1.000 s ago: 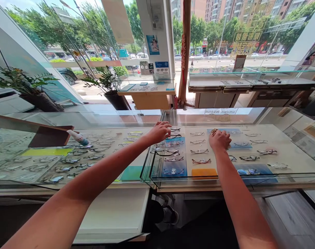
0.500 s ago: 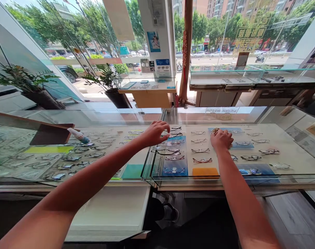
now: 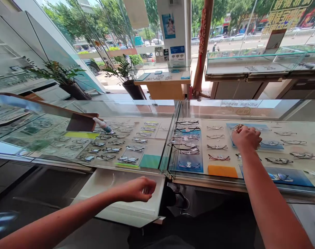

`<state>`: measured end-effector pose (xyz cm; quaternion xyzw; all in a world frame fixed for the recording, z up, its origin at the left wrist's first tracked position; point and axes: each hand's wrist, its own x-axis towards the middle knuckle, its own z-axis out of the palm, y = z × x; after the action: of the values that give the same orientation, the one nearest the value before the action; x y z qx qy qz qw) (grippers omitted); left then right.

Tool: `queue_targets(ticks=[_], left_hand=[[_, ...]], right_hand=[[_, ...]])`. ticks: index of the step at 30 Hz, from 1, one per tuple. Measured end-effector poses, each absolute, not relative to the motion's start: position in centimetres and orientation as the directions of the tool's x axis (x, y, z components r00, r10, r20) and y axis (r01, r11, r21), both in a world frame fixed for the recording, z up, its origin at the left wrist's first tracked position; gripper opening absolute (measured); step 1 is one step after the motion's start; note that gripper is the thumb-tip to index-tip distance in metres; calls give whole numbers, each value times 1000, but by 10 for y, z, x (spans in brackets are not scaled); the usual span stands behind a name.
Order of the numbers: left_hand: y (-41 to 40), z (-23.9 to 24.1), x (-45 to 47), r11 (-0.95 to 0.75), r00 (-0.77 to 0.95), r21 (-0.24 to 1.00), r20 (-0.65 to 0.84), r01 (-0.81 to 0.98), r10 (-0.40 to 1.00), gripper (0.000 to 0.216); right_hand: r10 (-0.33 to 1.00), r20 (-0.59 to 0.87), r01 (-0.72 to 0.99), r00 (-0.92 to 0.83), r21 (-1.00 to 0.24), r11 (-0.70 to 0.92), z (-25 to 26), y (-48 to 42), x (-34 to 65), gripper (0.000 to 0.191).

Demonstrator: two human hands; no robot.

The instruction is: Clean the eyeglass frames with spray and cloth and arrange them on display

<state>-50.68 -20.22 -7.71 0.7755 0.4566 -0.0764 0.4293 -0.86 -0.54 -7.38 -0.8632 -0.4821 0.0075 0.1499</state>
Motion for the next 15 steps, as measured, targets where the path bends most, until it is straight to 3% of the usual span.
queue_targets(ticks=[1,4,11,15], left_hand=[[-194,-93,-514,-264,483,475,-429,839,763,12],[-163,-119,-528,-279,370,330,-257,902,893,28],[-81,-145,-515,-338,330,139,78,931,941,57],[-42,-180,-495,-264,256,38,140,964,956,71]], right_hand=[[834,133,829,535,-273,-488,-74,-6,-8,31],[831,141,824,538,-297,-483,-76,-6,-9,32],[789,199,799,581,-326,-506,-80,-5,-17,49],[817,165,814,553,-318,-487,-82,-4,-19,57]])
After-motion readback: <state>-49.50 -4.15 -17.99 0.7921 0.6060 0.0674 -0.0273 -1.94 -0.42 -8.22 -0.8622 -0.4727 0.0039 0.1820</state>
